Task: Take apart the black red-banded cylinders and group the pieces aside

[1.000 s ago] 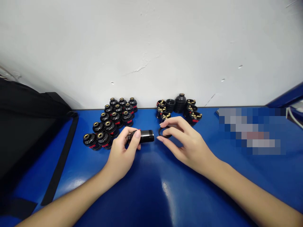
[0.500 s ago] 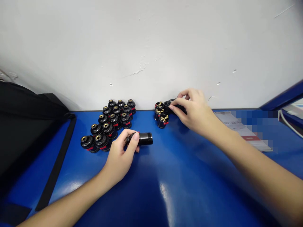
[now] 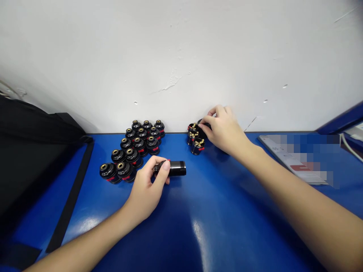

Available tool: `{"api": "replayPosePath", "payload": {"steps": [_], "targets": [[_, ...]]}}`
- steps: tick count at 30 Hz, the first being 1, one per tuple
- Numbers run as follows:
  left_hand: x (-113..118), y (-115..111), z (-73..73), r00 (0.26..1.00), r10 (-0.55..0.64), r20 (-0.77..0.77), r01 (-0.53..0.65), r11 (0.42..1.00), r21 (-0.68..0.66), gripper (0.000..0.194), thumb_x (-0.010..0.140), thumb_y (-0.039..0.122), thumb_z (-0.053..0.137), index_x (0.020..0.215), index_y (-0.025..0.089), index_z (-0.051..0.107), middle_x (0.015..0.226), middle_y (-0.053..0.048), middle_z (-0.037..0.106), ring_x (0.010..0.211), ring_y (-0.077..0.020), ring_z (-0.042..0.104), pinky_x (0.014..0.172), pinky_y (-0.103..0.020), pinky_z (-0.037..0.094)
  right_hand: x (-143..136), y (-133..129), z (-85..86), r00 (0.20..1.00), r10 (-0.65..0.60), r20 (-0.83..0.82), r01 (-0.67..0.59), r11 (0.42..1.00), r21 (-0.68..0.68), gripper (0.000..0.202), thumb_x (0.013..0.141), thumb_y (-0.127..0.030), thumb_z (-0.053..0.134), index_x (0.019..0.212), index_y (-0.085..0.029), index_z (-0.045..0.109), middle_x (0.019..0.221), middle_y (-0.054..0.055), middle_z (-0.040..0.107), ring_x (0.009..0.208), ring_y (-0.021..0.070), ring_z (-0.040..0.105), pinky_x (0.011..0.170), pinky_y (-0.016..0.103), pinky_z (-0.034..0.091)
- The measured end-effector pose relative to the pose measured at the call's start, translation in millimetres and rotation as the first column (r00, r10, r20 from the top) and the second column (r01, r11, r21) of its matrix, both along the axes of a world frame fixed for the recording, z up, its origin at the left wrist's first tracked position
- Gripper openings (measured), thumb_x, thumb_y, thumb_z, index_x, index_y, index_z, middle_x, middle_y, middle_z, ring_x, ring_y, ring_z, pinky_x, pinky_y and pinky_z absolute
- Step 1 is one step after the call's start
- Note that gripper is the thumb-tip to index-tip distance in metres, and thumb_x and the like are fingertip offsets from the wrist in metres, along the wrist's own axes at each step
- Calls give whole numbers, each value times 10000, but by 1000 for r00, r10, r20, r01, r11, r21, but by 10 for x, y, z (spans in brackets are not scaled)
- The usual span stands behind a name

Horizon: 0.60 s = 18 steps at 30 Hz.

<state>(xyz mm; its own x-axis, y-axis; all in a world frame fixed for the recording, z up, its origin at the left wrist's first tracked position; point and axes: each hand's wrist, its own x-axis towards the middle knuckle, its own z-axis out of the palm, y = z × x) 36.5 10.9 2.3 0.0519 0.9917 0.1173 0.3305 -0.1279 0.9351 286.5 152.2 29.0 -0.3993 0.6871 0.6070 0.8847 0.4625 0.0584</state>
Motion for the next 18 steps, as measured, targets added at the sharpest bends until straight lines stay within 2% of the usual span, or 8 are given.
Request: {"api": "replayPosePath", "payload": {"steps": [12, 18], "targets": [[-1, -16, 19, 1000, -5, -5, 5, 1000, -1, 373, 1058, 542, 518, 1007, 201, 660, 721, 20, 627, 713, -166, 576, 697, -294, 395, 53, 35, -107, 1000, 4, -10, -4, 1000, 11, 233, 1007, -227, 585, 988, -166, 809, 1055, 177, 601, 985, 332, 494, 787, 501, 527], [0, -8, 8, 1000, -7, -1, 7, 1000, -6, 368, 1058, 539, 525, 1012, 201, 662, 717, 19, 625, 710, -166, 573, 688, -296, 387, 45, 23, -99, 1000, -5, -11, 5, 1000, -8, 209, 1003, -211, 594, 985, -165, 796, 1067, 178, 596, 1007, 336, 497, 801, 491, 528]]}}
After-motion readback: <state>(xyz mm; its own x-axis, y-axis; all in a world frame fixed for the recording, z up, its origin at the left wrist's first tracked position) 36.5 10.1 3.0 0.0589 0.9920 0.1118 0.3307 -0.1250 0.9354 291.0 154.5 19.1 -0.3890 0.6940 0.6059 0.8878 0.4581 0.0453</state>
